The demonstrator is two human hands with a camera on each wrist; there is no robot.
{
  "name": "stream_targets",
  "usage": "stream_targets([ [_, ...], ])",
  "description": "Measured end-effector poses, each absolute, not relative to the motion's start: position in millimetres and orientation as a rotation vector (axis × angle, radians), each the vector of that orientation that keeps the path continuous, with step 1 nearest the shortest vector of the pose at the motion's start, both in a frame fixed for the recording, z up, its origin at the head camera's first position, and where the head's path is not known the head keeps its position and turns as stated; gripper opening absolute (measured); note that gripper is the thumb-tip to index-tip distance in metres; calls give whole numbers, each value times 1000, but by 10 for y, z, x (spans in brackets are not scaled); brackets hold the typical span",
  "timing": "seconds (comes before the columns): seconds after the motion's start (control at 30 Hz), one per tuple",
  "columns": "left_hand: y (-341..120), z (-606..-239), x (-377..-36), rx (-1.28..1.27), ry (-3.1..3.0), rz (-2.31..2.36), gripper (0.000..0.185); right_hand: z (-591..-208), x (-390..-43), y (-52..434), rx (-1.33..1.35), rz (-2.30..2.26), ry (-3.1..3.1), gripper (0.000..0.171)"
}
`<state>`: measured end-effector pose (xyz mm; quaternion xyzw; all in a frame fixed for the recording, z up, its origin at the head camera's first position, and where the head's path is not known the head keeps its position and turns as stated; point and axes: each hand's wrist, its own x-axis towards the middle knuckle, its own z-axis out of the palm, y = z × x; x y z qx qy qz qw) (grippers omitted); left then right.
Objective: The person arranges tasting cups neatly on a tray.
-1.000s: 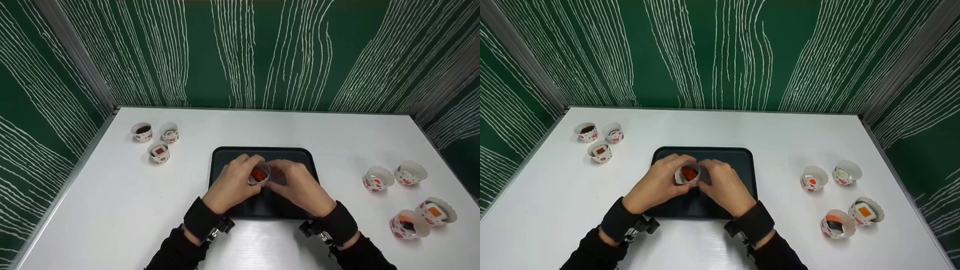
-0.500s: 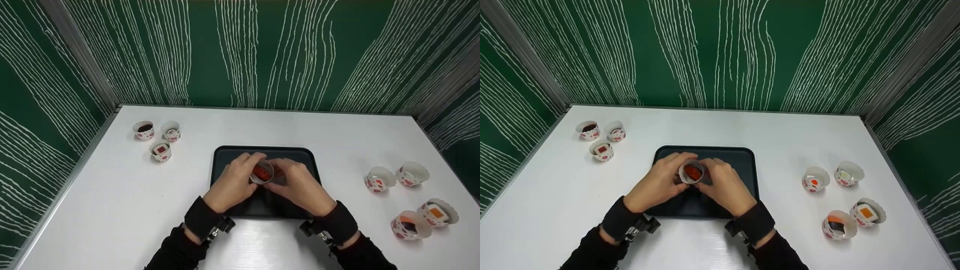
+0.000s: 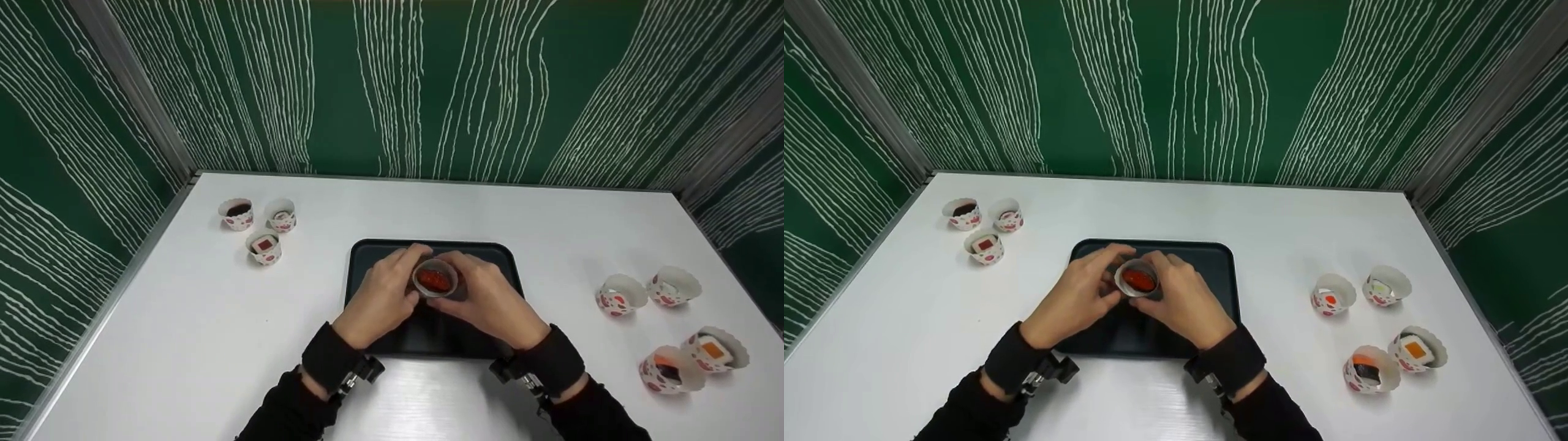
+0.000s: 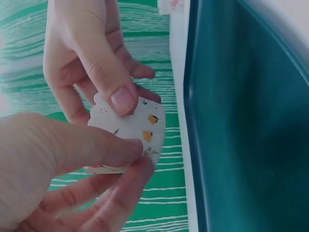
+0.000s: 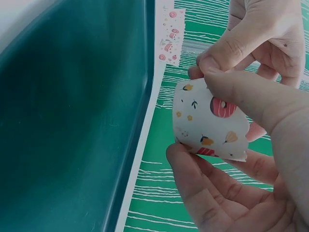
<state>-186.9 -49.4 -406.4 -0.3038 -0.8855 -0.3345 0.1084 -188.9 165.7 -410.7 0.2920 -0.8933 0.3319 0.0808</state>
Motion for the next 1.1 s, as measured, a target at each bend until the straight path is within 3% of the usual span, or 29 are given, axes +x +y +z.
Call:
stream_targets([
  [0.17,-491,-4070,-1888,-831,-2627,-1088,53,-4088,-1916,1652,901,1000,-2659,54],
  [0.5,-538,-4124,-1936,-784,-2558,-1325,20,-4069,-1956,1635,878,879,-2693,53],
  [0.83,-716,-4084,-1990,-876,-2560,-1304,18,-4043,-2025,1605,903,854,-2739,56],
  [1.1,-1106,-3859,-2071,-695,-2478,-1244,9,-4003,-2151,1515,941,827,-2761,52],
])
